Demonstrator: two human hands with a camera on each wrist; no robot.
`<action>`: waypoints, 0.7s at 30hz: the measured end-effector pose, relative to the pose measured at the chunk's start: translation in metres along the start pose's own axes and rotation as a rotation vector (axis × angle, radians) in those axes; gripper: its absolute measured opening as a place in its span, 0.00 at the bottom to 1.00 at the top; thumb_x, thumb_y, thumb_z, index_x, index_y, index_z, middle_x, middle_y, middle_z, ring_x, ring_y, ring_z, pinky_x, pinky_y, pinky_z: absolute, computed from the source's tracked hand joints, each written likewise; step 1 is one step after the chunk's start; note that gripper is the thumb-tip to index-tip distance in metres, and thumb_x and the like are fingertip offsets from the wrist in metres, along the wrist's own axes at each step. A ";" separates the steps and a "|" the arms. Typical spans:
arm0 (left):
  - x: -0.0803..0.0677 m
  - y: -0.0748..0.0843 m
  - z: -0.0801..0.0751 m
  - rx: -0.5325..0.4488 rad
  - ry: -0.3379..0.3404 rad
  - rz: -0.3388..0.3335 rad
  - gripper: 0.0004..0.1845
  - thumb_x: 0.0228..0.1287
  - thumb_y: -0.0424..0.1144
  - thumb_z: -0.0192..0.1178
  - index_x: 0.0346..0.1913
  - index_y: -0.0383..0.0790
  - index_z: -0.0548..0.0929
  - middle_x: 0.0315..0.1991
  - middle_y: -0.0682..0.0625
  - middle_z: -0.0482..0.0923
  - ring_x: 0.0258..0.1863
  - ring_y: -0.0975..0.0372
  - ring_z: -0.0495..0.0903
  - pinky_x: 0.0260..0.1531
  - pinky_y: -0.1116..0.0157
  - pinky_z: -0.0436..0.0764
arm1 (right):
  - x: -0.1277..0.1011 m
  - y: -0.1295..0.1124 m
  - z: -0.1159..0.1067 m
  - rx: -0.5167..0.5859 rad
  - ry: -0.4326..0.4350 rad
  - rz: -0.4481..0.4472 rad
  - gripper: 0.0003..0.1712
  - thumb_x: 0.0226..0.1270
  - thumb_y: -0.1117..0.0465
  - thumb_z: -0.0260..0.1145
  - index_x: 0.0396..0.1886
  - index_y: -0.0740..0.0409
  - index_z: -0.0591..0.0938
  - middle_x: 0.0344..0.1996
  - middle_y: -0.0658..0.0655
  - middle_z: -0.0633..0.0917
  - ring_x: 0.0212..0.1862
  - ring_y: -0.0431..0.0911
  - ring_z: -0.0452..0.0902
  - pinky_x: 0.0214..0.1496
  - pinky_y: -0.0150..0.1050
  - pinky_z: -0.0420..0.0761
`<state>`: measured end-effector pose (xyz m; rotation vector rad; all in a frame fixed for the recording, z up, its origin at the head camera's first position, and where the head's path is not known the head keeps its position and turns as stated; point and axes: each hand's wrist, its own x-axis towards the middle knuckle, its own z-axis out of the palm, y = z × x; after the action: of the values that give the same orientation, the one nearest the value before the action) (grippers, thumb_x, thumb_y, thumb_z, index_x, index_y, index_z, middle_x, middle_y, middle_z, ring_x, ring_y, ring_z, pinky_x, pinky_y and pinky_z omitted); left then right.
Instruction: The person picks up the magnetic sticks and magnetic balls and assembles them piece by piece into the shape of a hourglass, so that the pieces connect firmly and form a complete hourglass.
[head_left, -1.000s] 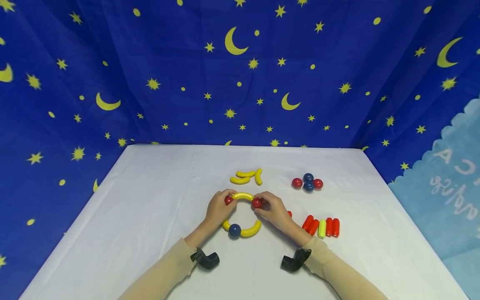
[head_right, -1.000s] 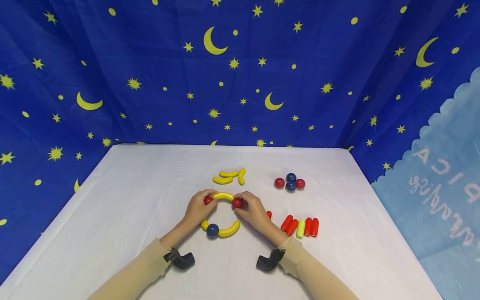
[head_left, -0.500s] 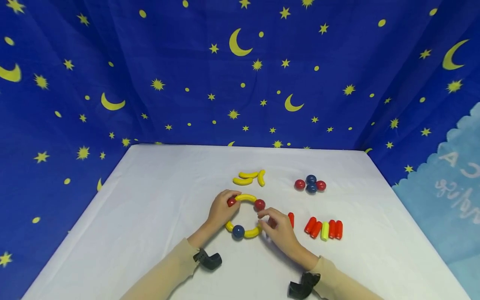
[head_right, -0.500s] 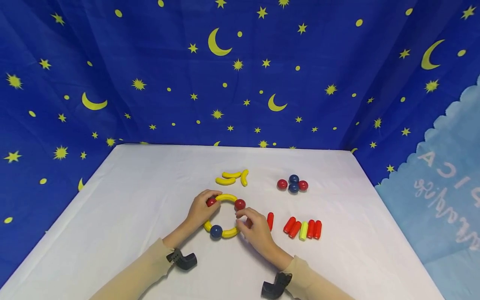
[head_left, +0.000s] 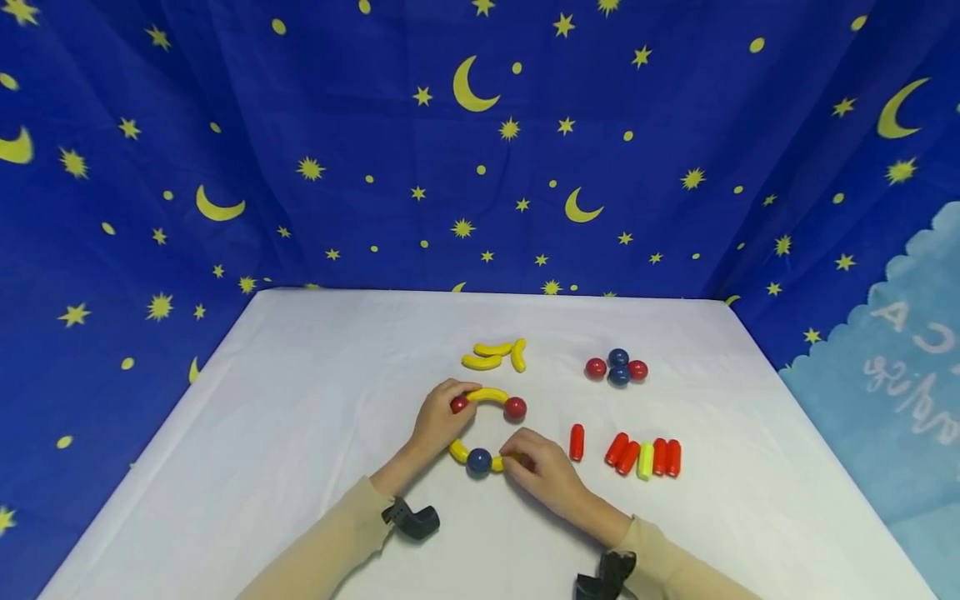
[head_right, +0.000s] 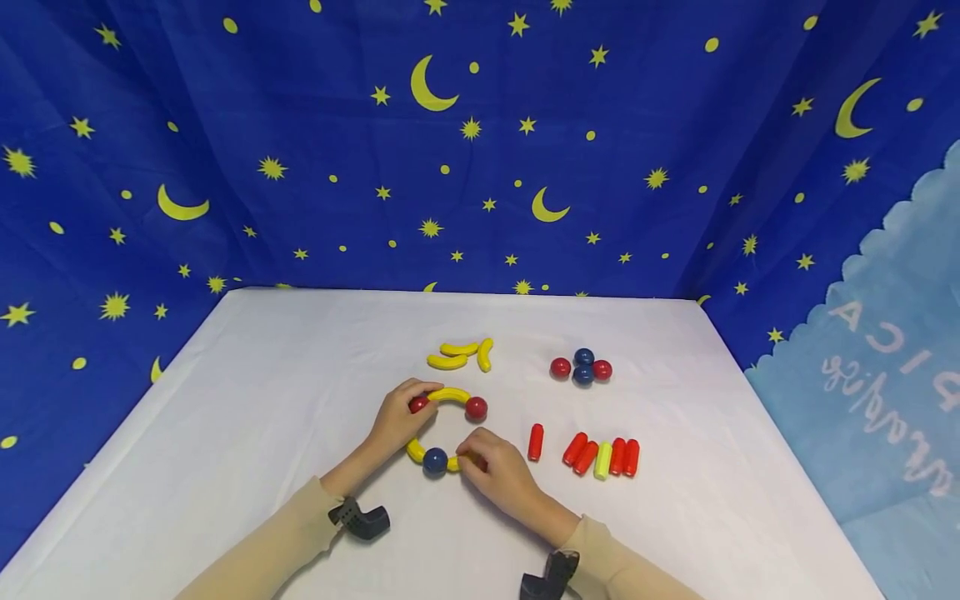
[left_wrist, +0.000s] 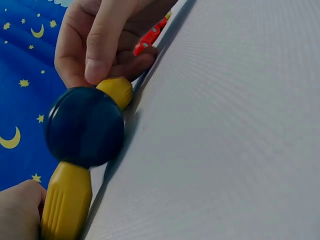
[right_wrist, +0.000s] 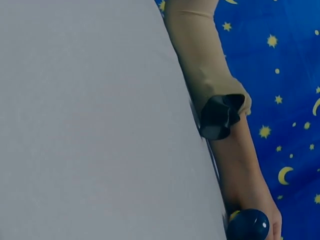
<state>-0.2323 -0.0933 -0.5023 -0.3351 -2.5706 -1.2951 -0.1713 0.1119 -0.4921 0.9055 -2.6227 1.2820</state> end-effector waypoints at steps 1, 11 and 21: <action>0.000 0.000 0.000 -0.004 -0.004 -0.005 0.14 0.56 0.35 0.63 0.47 0.43 0.85 0.40 0.48 0.82 0.45 0.57 0.80 0.49 0.57 0.77 | 0.000 0.001 -0.001 -0.015 0.012 -0.008 0.05 0.62 0.62 0.66 0.36 0.49 0.84 0.32 0.45 0.82 0.30 0.31 0.69 0.33 0.26 0.74; 0.000 0.002 0.000 -0.036 -0.116 0.038 0.13 0.60 0.38 0.64 0.49 0.43 0.84 0.42 0.49 0.82 0.44 0.61 0.79 0.48 0.63 0.79 | 0.004 0.009 -0.008 -0.100 0.087 -0.014 0.03 0.61 0.62 0.66 0.35 0.53 0.84 0.30 0.44 0.81 0.29 0.31 0.68 0.32 0.25 0.73; 0.001 0.004 -0.003 -0.173 -0.190 0.052 0.24 0.53 0.28 0.60 0.57 0.39 0.78 0.55 0.45 0.77 0.56 0.55 0.75 0.55 0.58 0.78 | 0.008 0.014 -0.016 -0.163 0.176 0.073 0.05 0.60 0.64 0.66 0.37 0.54 0.84 0.33 0.46 0.85 0.36 0.36 0.73 0.41 0.32 0.77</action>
<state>-0.2314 -0.0927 -0.4973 -0.5800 -2.5858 -1.5379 -0.1889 0.1270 -0.4887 0.6476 -2.5963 1.0872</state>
